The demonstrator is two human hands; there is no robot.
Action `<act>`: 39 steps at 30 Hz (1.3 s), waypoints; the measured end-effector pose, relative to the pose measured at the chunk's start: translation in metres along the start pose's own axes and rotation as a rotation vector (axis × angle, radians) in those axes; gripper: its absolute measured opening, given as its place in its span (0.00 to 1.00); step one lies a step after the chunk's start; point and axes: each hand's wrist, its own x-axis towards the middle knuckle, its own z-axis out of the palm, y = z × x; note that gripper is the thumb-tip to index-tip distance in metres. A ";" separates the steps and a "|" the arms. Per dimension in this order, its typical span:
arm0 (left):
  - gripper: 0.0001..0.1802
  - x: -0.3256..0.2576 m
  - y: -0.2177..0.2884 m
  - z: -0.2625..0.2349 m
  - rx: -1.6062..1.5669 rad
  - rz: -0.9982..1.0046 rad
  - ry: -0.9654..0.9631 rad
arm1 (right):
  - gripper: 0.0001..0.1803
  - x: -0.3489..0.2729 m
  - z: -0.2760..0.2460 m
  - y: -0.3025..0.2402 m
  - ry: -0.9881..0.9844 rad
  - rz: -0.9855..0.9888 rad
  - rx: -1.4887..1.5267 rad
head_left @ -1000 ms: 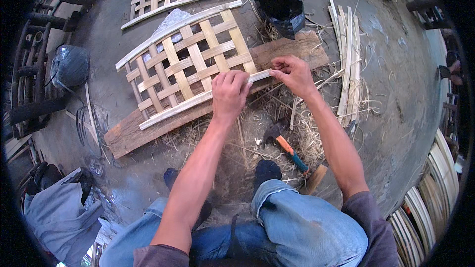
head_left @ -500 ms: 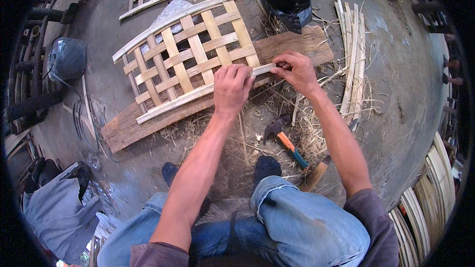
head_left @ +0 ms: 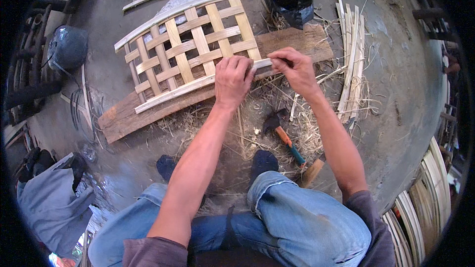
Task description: The person weaves thin bamboo strips into a lattice pattern and secures the edges with a hammer and a knife. They repeatedly adjust the strips, tap them into place, and trim excess material to complete the panel.
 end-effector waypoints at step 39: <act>0.12 0.000 0.001 0.000 -0.041 0.002 0.014 | 0.08 0.007 0.021 0.020 0.068 -0.218 -0.352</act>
